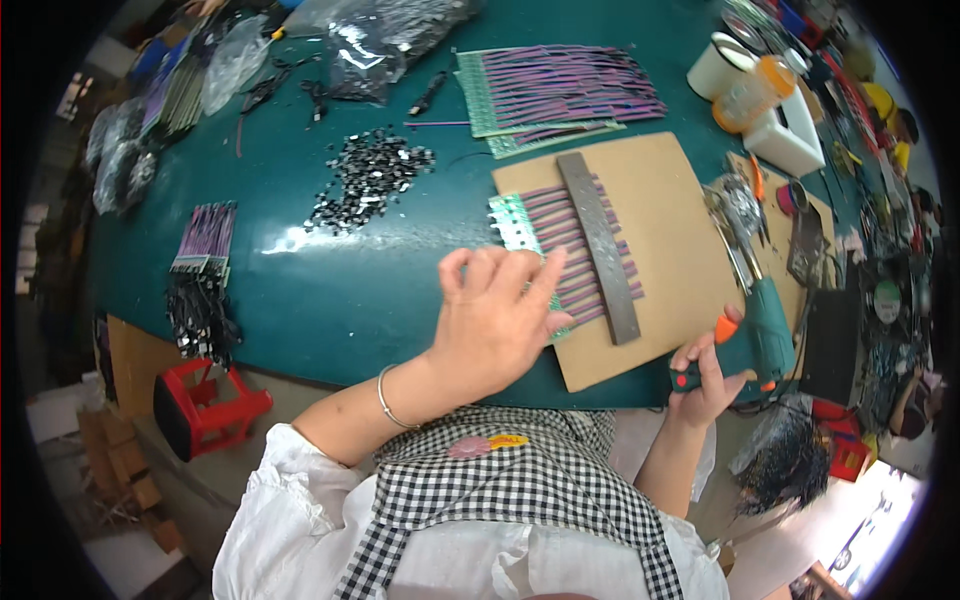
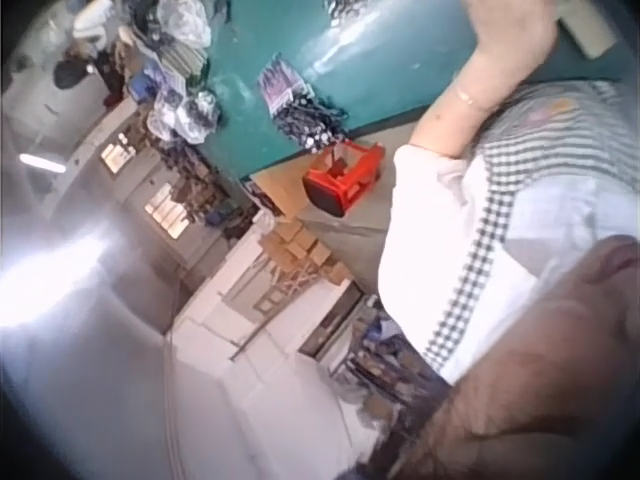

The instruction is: The person solders wires to small green PCB strips with a soldering iron at a factory workbench.

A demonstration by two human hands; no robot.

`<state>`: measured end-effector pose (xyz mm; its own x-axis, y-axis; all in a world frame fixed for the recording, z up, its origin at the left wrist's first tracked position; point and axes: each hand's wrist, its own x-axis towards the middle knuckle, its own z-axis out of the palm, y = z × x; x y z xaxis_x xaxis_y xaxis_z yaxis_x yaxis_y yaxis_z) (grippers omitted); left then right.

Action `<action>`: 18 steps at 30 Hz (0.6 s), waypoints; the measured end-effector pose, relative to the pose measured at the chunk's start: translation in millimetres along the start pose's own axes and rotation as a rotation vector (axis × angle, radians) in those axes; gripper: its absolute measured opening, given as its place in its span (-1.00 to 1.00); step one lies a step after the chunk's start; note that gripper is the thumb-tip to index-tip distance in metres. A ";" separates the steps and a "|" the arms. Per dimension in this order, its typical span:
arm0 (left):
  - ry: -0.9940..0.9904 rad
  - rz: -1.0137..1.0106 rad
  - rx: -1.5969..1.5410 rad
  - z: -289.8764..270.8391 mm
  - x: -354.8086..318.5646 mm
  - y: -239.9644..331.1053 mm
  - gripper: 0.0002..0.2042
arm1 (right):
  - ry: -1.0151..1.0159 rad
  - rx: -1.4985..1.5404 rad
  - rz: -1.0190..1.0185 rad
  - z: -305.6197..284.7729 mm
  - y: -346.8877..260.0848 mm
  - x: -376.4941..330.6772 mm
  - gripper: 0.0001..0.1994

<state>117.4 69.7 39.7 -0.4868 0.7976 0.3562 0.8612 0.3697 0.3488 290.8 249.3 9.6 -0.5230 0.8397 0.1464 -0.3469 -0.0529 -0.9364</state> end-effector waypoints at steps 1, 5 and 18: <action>0.047 0.014 -0.029 -5.0 -2.7 -0.5 -0.47 | -0.031 0.019 0.009 0.5 0.3 -3.3 -0.47; -0.151 -0.036 0.099 14.6 -7.2 -3.5 -0.47 | 0.024 -0.029 0.014 -3.4 8.2 -4.6 -0.48; 0.275 -0.228 0.283 -67.9 30.2 -240.6 -0.63 | 0.039 -0.120 -0.038 11.3 -0.1 -4.6 -0.48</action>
<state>-114.4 -27.6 25.3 -0.6563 0.5389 0.5281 0.7152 0.6673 0.2079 284.5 239.4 12.7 -0.4796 0.8604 0.1724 -0.2691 0.0429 -0.9622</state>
